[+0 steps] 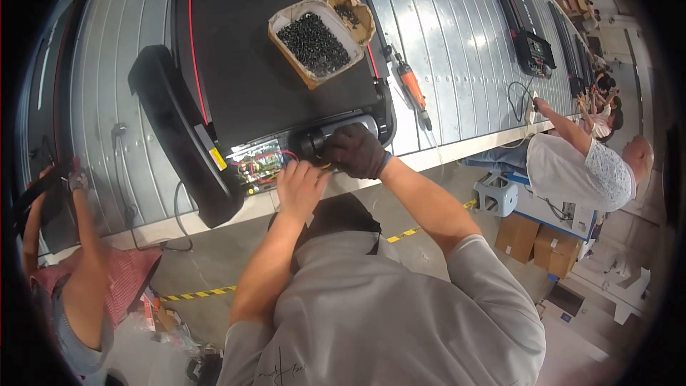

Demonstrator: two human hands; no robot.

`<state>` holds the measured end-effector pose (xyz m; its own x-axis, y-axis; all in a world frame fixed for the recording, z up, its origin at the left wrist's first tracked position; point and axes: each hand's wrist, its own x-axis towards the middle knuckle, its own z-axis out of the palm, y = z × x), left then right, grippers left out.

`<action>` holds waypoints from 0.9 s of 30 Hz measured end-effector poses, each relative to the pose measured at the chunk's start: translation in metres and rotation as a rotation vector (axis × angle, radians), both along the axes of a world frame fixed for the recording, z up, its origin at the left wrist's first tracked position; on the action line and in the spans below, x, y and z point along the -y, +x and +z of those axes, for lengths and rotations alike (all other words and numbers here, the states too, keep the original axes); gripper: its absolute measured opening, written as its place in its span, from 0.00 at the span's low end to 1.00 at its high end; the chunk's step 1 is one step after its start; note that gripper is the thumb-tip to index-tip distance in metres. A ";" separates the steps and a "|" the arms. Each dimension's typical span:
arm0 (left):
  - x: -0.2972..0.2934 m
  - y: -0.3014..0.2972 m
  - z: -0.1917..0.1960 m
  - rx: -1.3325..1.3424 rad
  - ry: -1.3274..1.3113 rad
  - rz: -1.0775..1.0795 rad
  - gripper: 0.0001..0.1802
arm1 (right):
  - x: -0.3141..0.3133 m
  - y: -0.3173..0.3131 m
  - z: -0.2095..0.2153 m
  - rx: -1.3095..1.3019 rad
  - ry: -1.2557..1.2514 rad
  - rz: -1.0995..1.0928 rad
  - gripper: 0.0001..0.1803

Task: Assembling components of a treadmill on a factory production line.

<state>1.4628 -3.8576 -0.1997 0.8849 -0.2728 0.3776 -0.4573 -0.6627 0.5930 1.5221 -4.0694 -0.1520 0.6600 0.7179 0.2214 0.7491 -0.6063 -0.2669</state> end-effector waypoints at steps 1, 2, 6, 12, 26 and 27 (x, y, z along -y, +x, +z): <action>0.001 0.004 -0.003 0.002 0.002 0.004 0.08 | -0.002 -0.005 -0.003 0.015 -0.020 -0.029 0.09; 0.002 0.006 -0.006 0.025 0.048 -0.009 0.09 | -0.002 -0.008 -0.005 0.017 -0.016 -0.025 0.09; -0.004 0.012 -0.007 0.031 -0.017 0.016 0.12 | 0.009 -0.012 -0.017 -0.007 -0.039 -0.046 0.10; 0.005 0.020 -0.004 0.015 0.039 -0.018 0.15 | 0.023 0.016 -0.014 -0.030 -0.042 0.118 0.13; -0.080 -0.079 -0.006 -0.947 -1.897 0.799 0.30 | 0.022 0.006 0.014 -0.069 0.162 -0.010 0.06; -0.103 -0.080 -0.011 -0.804 -2.041 0.818 0.31 | 0.019 0.005 0.018 -0.067 0.164 -0.007 0.06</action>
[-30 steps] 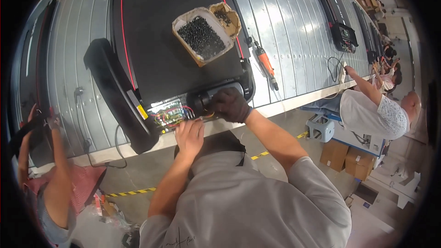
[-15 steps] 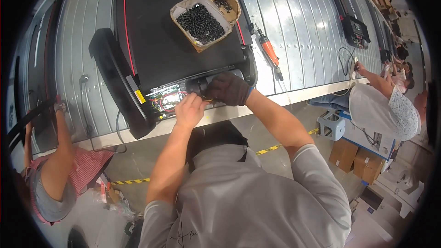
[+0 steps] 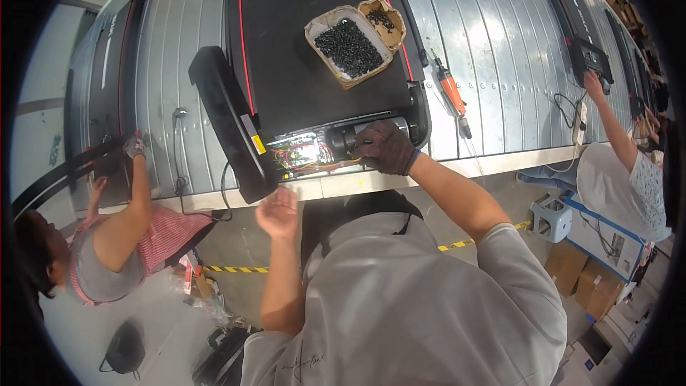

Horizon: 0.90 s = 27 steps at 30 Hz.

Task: Assembling components of a treadmill on a factory production line.

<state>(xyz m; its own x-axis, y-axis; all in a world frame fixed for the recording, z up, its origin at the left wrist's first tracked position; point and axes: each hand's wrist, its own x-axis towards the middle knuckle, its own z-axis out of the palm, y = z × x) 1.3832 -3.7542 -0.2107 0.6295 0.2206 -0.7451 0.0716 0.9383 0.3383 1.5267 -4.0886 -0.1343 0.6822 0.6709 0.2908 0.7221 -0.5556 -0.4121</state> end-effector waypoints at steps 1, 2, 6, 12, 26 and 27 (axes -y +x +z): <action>-0.012 0.010 0.002 0.053 -0.058 0.140 0.33 | 0.002 0.001 0.001 -0.040 -0.029 0.010 0.07; -0.020 0.017 0.004 0.090 -0.060 0.272 0.32 | 0.003 0.002 0.002 -0.080 -0.061 0.017 0.08; -0.066 0.032 -0.012 -0.038 0.152 0.315 0.34 | 0.004 0.004 -0.009 -0.043 -0.107 0.078 0.18; -0.073 -0.004 0.006 0.178 0.041 0.116 0.35 | 0.001 0.000 0.037 -0.348 -0.151 -0.048 0.27; -0.086 0.032 0.014 0.493 1.201 -0.421 0.61 | 0.069 -0.101 0.022 -0.698 1.679 -1.160 0.18; -0.072 0.035 0.021 0.468 1.283 -0.368 0.63 | 0.074 -0.102 0.019 -0.723 1.771 -0.963 0.20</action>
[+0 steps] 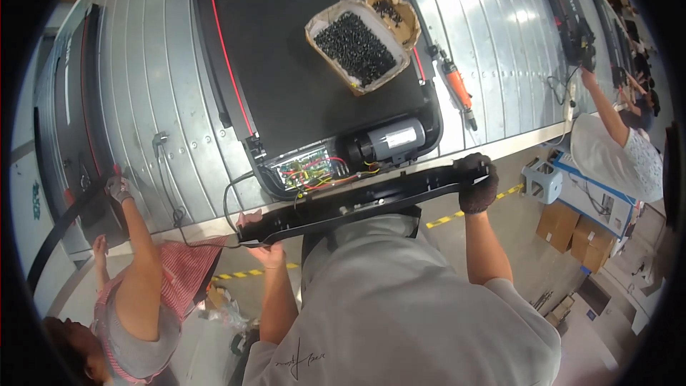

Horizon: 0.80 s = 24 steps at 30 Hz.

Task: Assembling components of a treadmill on a factory production line.

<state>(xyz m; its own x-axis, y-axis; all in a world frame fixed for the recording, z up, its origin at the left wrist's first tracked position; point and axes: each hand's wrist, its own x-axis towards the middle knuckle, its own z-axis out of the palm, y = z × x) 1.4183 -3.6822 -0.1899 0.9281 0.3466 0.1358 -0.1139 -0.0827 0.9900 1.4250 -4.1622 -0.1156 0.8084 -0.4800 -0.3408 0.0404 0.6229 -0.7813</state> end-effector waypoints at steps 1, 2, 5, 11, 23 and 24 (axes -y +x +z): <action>0.008 0.000 0.007 0.026 0.069 0.060 0.64 | -0.003 0.004 0.000 -0.059 -0.039 -0.043 0.20; 0.011 -0.001 0.012 0.005 0.086 0.052 0.64 | -0.005 0.008 0.002 -0.118 -0.080 -0.084 0.21; 0.022 0.011 0.017 -0.006 0.090 0.102 0.66 | 0.001 0.016 0.001 -0.009 -0.120 0.041 0.26; 0.037 0.018 0.012 -0.077 0.145 0.174 0.62 | 0.001 0.039 0.008 -0.105 -0.191 -0.024 0.31; 0.036 0.024 0.004 -0.129 0.201 0.218 0.55 | 0.030 0.045 -0.035 -0.053 -0.070 0.124 0.27; 0.041 0.028 0.004 -0.100 0.189 0.223 0.55 | 0.032 0.044 -0.038 -0.053 -0.036 0.152 0.27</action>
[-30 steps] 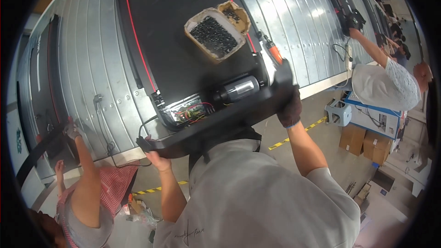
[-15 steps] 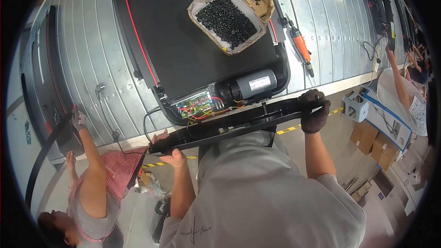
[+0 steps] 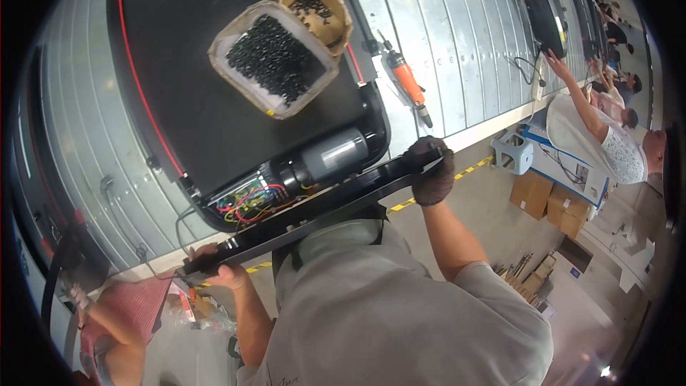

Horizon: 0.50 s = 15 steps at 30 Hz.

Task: Assembling components of a treadmill on a factory production line.

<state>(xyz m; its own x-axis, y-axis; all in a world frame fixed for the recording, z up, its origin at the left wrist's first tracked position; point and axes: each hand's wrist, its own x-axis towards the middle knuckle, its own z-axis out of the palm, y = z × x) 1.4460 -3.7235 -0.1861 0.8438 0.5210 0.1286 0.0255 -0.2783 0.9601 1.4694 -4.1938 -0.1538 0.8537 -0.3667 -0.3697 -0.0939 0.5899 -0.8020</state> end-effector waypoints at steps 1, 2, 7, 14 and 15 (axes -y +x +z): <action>0.001 0.001 0.000 0.007 0.019 0.011 0.55 | -0.008 0.005 0.006 -0.089 -0.042 -0.073 0.27; 0.003 0.002 -0.002 0.013 0.039 0.023 0.55 | -0.006 0.007 0.007 -0.092 -0.049 -0.076 0.27; 0.001 0.012 -0.007 -0.027 0.084 0.028 0.56 | -0.001 0.015 -0.002 -0.306 -0.527 0.038 0.29; 0.016 0.118 0.004 -0.630 0.638 0.024 0.39 | -0.044 0.124 0.002 -0.374 -1.546 0.309 0.37; 0.020 0.126 0.011 -0.789 0.431 0.047 0.40 | -0.045 0.128 0.010 -0.521 -1.413 0.381 0.36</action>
<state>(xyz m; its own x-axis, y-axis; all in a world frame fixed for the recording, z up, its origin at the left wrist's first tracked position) 1.5723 -3.7439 -0.1748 0.7486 0.5978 -0.2868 0.6536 -0.5926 0.4708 1.5975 -4.1485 -0.1441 0.8660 -0.4595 -0.1973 -0.4922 -0.7139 -0.4981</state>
